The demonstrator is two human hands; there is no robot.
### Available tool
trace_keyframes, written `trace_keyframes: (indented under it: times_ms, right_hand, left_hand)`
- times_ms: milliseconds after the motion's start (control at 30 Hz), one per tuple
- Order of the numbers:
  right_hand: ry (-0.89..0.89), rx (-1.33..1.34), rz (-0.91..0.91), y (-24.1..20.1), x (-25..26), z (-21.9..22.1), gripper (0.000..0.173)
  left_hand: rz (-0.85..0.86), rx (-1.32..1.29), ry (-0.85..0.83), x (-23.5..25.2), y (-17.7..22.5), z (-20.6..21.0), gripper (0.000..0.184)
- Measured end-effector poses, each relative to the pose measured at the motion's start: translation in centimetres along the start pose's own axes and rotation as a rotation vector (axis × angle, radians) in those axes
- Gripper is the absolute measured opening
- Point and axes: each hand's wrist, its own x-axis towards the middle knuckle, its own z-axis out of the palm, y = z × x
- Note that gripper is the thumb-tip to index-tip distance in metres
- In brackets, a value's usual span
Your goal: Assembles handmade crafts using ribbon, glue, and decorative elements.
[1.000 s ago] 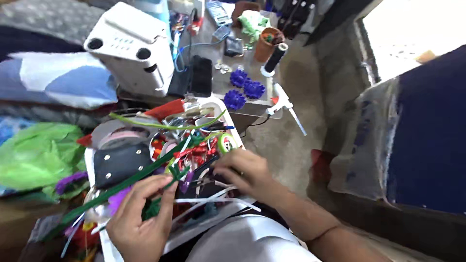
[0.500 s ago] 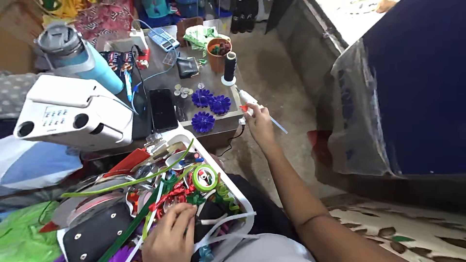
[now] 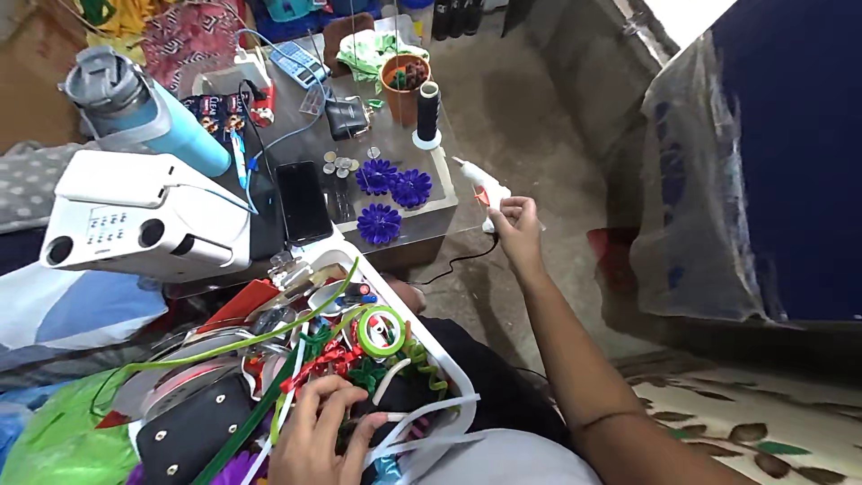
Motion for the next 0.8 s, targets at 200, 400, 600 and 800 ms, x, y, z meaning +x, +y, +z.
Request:
trace_keyframes:
  times_ms: [200, 400, 600, 800]
  right_hand:
    - [0.111, 0.568, 0.216, -0.8, 0.0, -2.6, 0.034]
    - [-0.135, 0.967, 0.195, -0.8, -0.6, -4.5, 0.019]
    - [-0.376, 0.958, 0.028, -1.8, -2.0, -4.5, 0.046]
    - [-0.564, 1.086, -0.04, -2.6, -3.6, -4.7, 0.043]
  left_hand:
    - [0.0, 0.02, -0.089, 0.1, 0.6, -0.4, 0.038]
    - [0.112, 0.004, 0.002, 3.8, 0.5, -3.4, 0.032]
    - [0.142, -0.073, 0.117, 14.5, 0.4, -3.2, 0.029]
    - [0.023, -0.052, -0.074, 23.4, -0.8, 0.8, 0.035]
